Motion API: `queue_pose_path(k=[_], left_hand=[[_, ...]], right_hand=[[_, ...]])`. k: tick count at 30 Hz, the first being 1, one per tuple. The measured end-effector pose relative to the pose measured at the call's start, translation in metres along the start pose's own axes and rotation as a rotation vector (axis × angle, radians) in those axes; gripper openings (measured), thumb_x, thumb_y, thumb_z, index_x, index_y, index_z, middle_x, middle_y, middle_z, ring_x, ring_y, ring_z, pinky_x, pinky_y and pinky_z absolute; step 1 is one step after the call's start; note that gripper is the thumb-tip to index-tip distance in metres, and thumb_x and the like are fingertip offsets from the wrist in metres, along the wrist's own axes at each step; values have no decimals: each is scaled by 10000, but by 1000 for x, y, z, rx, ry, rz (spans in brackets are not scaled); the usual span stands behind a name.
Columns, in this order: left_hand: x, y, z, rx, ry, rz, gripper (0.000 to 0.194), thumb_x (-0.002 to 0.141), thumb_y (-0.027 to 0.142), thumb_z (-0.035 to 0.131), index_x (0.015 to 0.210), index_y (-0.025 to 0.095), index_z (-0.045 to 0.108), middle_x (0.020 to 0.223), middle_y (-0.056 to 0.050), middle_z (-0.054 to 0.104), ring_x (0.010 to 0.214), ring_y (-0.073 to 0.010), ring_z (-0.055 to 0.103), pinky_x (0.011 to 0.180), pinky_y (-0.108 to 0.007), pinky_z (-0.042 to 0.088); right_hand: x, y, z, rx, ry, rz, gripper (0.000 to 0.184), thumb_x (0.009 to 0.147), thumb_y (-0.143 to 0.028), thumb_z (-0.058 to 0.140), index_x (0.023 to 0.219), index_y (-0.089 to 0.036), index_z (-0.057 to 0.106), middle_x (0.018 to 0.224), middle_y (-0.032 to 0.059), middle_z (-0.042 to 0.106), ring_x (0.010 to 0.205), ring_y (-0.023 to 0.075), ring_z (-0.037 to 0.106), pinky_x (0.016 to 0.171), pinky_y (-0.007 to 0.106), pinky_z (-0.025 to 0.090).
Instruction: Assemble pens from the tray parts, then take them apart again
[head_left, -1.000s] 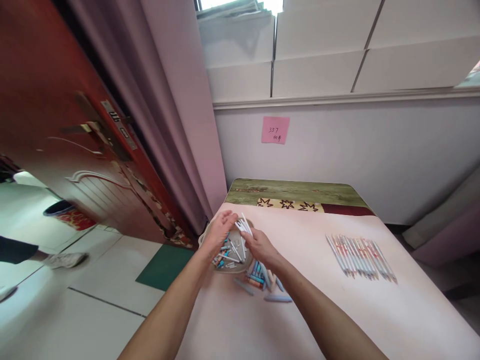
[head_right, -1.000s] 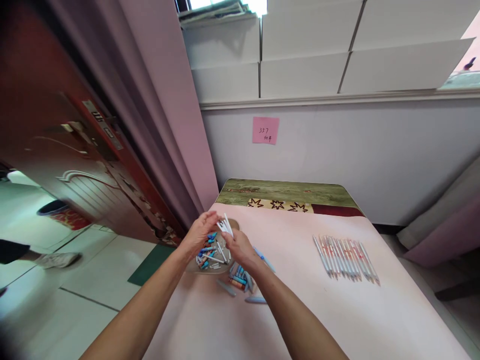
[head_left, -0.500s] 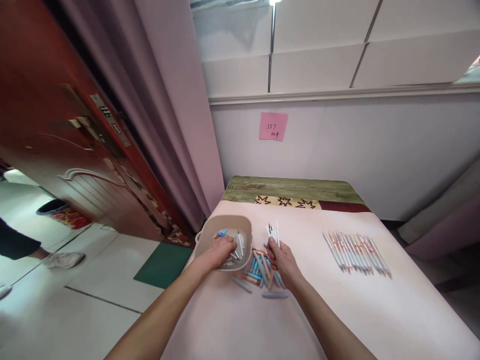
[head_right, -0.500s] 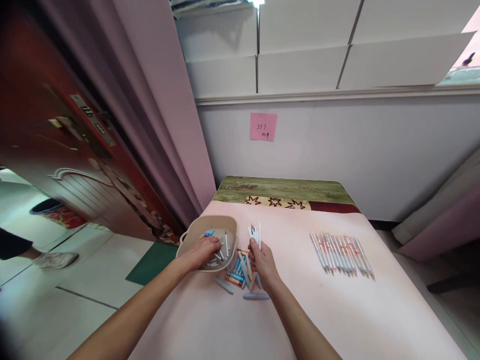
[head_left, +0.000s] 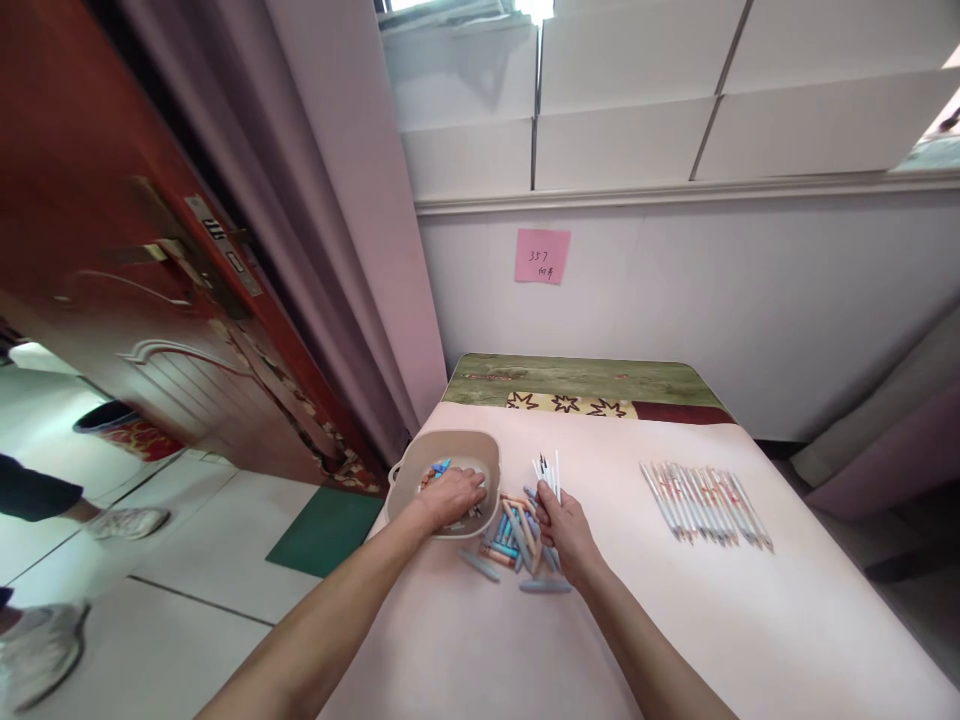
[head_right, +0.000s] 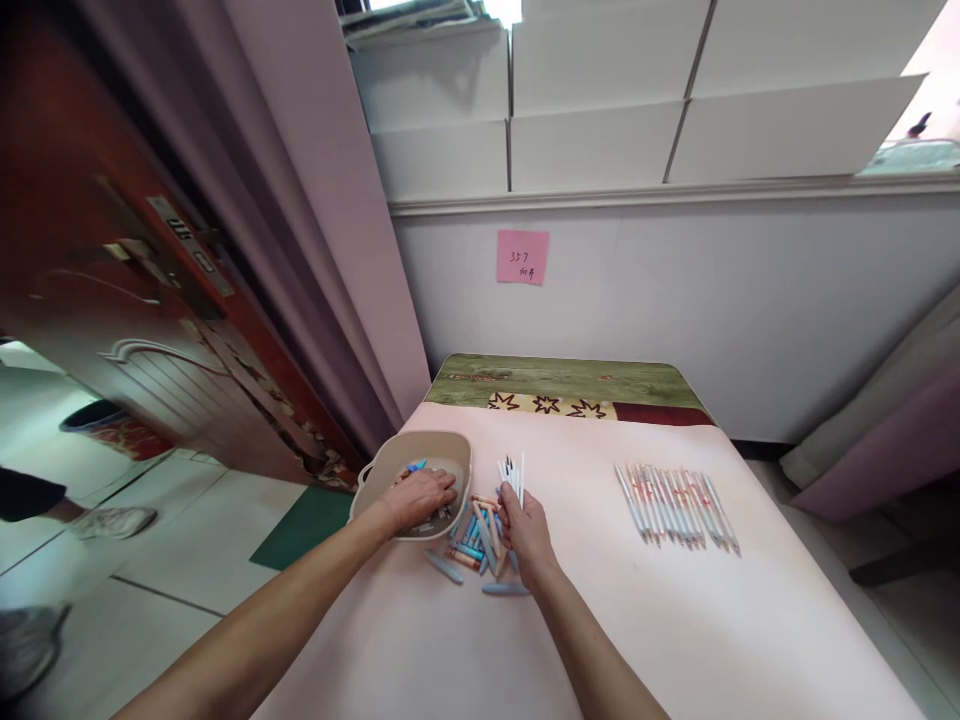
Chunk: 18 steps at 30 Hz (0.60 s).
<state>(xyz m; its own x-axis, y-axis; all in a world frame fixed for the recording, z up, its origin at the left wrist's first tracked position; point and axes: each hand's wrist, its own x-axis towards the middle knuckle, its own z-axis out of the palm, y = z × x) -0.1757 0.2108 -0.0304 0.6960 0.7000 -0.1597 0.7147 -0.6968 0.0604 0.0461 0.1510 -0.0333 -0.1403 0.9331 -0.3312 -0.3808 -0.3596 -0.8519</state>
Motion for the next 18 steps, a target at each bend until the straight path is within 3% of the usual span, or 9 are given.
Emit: queue_pose_path(k=[10, 18], left_hand=[[-1, -5, 8, 99, -17, 73, 142, 846, 97, 513, 815, 163, 636, 827, -116, 656, 805, -231, 612, 715, -323, 411], [-18, 0, -10, 95, 69, -64, 183, 840, 45, 481, 866, 182, 599, 879, -69, 642, 814, -200, 612, 723, -292, 433]], right_hand=[[-5, -6, 3, 13, 6, -2, 490, 689, -642, 663, 725, -199, 455, 511, -116, 324, 399, 32, 207, 374, 177, 151], [-4, -11, 2, -33, 11, -86, 459, 696, -597, 690, 771, -197, 479, 484, -127, 295, 405, 42, 218, 379, 180, 176]])
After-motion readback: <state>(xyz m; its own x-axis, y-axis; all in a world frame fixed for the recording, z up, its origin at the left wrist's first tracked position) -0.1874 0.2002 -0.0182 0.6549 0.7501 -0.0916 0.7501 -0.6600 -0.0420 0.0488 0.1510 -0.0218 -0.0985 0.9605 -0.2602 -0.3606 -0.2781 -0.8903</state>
